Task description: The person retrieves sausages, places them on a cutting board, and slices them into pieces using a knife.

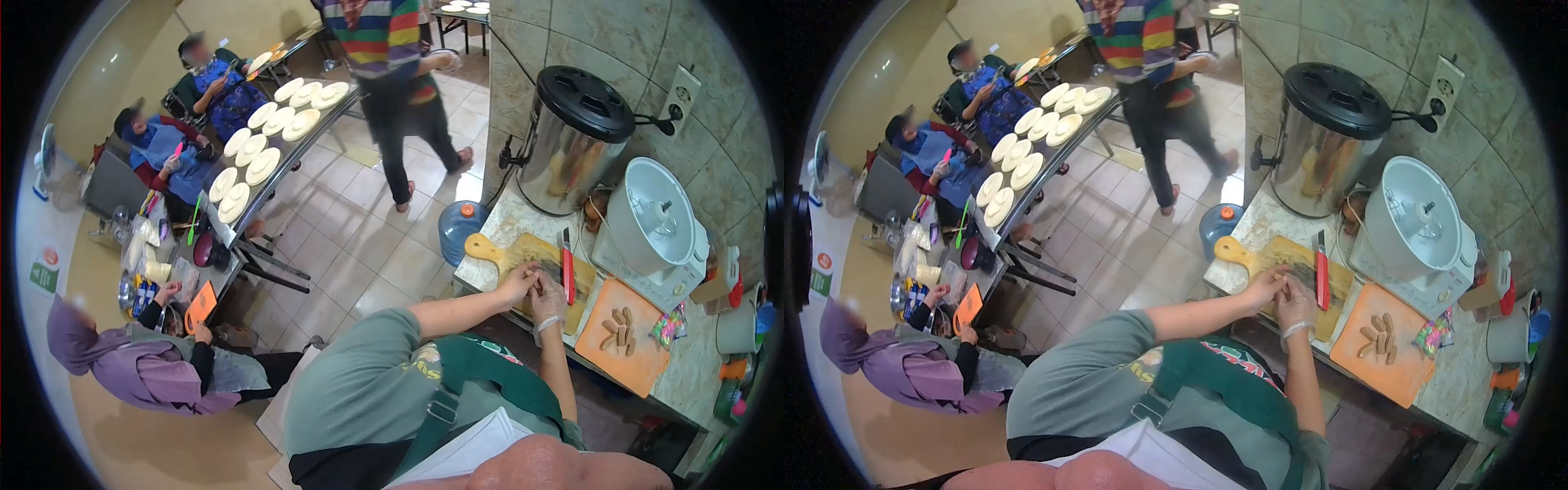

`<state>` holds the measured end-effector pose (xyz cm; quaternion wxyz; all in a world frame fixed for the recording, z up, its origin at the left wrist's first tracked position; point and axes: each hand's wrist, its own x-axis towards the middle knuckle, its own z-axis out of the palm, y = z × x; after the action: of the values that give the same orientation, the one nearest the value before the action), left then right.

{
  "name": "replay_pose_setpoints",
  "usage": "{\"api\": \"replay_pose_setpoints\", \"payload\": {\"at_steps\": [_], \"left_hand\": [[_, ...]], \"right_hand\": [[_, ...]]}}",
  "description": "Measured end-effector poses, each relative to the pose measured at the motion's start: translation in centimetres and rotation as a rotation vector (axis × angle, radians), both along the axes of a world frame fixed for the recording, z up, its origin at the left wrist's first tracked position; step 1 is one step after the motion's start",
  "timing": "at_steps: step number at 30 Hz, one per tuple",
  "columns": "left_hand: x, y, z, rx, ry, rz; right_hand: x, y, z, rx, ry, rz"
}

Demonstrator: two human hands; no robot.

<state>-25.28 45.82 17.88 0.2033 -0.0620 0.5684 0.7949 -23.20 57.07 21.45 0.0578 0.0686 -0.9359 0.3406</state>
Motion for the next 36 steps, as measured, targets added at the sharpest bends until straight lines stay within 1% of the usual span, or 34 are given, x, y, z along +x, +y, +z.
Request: {"api": "replay_pose_setpoints", "payload": {"at_steps": [1,2,4,5,6,7,8,9,10,11,12,14,16,17,19,20,21,22,23,24,25,26,27,28,29,30,31,32,35,36], "left_hand": [[-0.2,-0.1,-0.6,0.042,0.006,0.102],[-0.5,-0.5,-1.2,0.042,0.007,0.118],[-0.6,-1.8,0.1,-0.501,0.234,0.111],[-0.8,-2.2,0.4,-0.584,0.272,0.128],[-1.2,-2.5,0.3,-0.586,0.267,0.145],[-1.5,-2.5,0.1,-0.718,0.405,0.109],[-1.8,-2.4,-0.1,-0.848,0.542,0.069],[-2.2,-2.4,-0.2,-0.846,0.534,0.083],[-2.7,-2.3,-0.2,-0.846,0.576,0.009],[-3.2,-2.1,-0.3,-0.844,0.620,-0.065],[-3.7,-1.8,-0.7,-0.841,0.619,-0.054],[-4.1,-1.2,-1.9,-1.029,0.694,-0.021],[-4.1,-1.1,-1.9,-1.036,0.700,0.004],[-4.2,-1.3,-1.8,-1.044,0.714,0.018],[-4.6,-1.5,-2.2,-1.047,0.667,-0.014],[-4.8,-1.5,-2.3,-1.043,0.621,-0.052],[-4.8,-1.4,-2.3,-1.044,0.618,-0.052],[-4.7,-1.2,-2.4,-1.049,0.613,0.013],[-4.5,-1.0,-2.4,-1.054,0.607,0.076],[-4.3,-1.0,-2.3,-1.055,0.604,0.071],[-4.2,-1.0,-2.2,-1.046,0.599,0.120],[-4.1,-1.0,-2.2,-1.037,0.594,0.167],[-4.2,-1.1,-2.4,-1.037,0.592,0.161],[-4.3,-1.1,-2.5,-0.975,0.550,0.167],[-4.4,-1.2,-2.7,-0.914,0.506,0.173],[-4.3,-1.2,-2.4,-0.914,0.502,0.168],[-4.1,-1.2,-1.8,-0.858,0.451,0.180],[-4.0,-1.2,-1.5,-0.803,0.399,0.190],[-3.6,-1.1,-1.7,-0.804,0.377,0.223],[-3.5,-1.2,-2.0,-0.802,0.371,0.219]], "right_hand": [[0.0,-0.1,-0.1,0.044,0.169,0.040],[-0.3,0.4,-0.6,0.042,0.170,0.056],[-1.3,2.1,-1.9,0.264,0.319,-0.109],[-1.9,2.5,-2.1,0.261,0.321,-0.090],[-2.4,2.8,-2.1,0.342,0.291,-0.141],[-2.7,3.0,-2.2,0.425,0.260,-0.192],[-2.8,3.1,-2.4,0.427,0.261,-0.176],[-3.0,3.2,-2.7,0.446,0.164,-0.144],[-3.3,3.4,-3.1,0.467,0.068,-0.113],[-3.8,3.6,-3.5,0.473,0.074,-0.102],[-4.1,3.7,-3.8,0.469,0.085,-0.101],[-4.3,4.1,-4.2,0.474,0.092,-0.090],[-4.6,3.5,-2.9,0.419,-0.156,-0.169],[-4.4,3.2,-2.2,0.415,-0.152,-0.161],[-3.7,3.0,-1.2,0.502,-0.289,-0.156],[-3.5,3.5,-2.3,0.501,-0.288,-0.154],[-3.3,4.2,-4.3,0.529,-0.130,-0.129],[-3.0,4.6,-5.4,0.555,0.026,-0.105],[-2.7,5.0,-6.4,0.556,0.019,-0.104],[-2.3,5.0,-6.5,0.567,0.126,-0.100],[-2.0,5.0,-6.7,0.578,0.233,-0.095],[-1.8,5.1,-6.6,0.577,0.227,-0.097],[-1.5,4.9,-5.5,0.615,0.018,-0.084],[-1.3,4.8,-4.7,0.649,-0.191,-0.070],[-1.1,4.7,-4.5,0.649,-0.196,-0.070],[-0.8,4.7,-4.5,0.575,-0.227,-0.124],[-0.6,4.7,-4.4,0.502,-0.256,-0.176],[-0.5,4.8,-4.5,0.502,-0.264,-0.176],[-0.1,4.3,-3.1,0.448,-0.223,-0.148],[0.2,3.2,-0.8,0.418,-0.358,-0.177]]}}
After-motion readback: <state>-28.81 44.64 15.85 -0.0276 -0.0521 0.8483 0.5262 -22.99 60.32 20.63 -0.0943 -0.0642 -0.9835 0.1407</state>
